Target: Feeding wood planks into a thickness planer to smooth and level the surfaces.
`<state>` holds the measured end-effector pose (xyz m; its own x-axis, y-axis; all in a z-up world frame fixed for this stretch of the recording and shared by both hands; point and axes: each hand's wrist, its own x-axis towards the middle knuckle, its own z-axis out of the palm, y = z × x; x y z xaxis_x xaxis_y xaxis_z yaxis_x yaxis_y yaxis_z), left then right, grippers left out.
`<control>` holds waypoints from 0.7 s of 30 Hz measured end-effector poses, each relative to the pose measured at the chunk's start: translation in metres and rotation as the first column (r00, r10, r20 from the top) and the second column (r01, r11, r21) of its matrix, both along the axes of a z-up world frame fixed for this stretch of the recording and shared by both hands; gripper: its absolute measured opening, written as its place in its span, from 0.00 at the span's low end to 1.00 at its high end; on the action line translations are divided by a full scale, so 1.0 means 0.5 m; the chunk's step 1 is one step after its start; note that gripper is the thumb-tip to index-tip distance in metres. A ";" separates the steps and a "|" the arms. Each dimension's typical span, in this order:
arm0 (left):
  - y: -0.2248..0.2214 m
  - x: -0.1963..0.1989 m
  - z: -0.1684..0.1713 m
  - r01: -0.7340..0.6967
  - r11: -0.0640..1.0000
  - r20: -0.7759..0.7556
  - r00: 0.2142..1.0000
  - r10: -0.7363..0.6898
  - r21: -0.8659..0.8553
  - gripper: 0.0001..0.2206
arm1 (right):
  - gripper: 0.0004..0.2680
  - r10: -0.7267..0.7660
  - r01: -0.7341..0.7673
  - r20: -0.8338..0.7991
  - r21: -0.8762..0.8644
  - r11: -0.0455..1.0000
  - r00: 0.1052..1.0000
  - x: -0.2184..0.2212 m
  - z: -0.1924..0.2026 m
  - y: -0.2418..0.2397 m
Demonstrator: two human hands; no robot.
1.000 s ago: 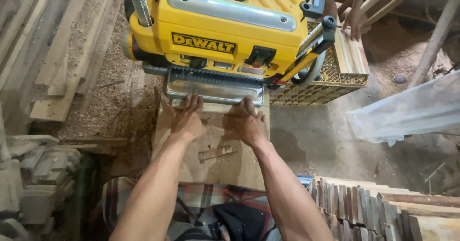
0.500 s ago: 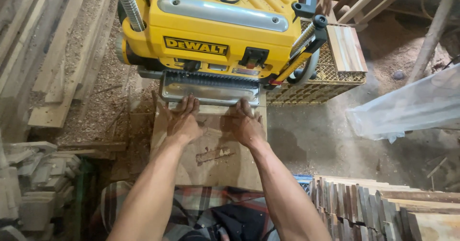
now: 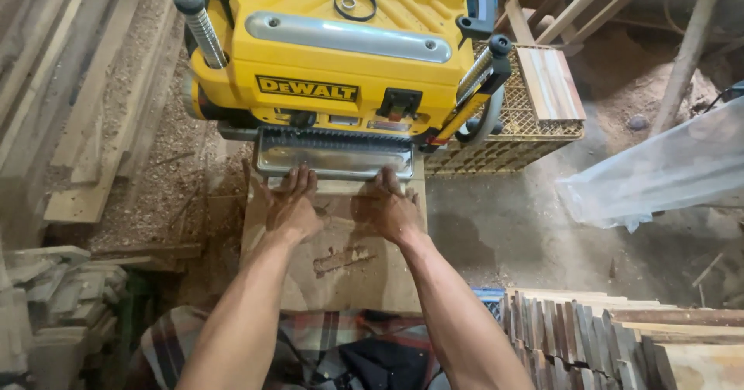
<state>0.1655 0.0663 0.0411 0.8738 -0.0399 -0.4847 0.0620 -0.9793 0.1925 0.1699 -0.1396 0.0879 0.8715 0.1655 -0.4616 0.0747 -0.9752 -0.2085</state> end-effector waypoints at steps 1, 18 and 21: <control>0.000 0.000 0.001 -0.005 1.000 -0.003 1.000 0.005 -0.007 0.43 | 0.35 -0.028 0.028 -0.011 0.031 0.999 1.000 -0.005 0.006 0.005; 0.015 0.018 0.028 0.034 0.996 0.082 0.996 -0.027 -0.084 0.46 | 0.39 -0.161 0.059 0.202 0.433 0.899 0.966 -0.029 -0.112 -0.055; 0.028 0.048 -0.090 -0.002 0.981 0.034 0.999 0.009 -0.193 0.48 | 0.26 -0.361 0.221 0.283 0.427 0.877 0.889 -0.152 -0.018 -0.089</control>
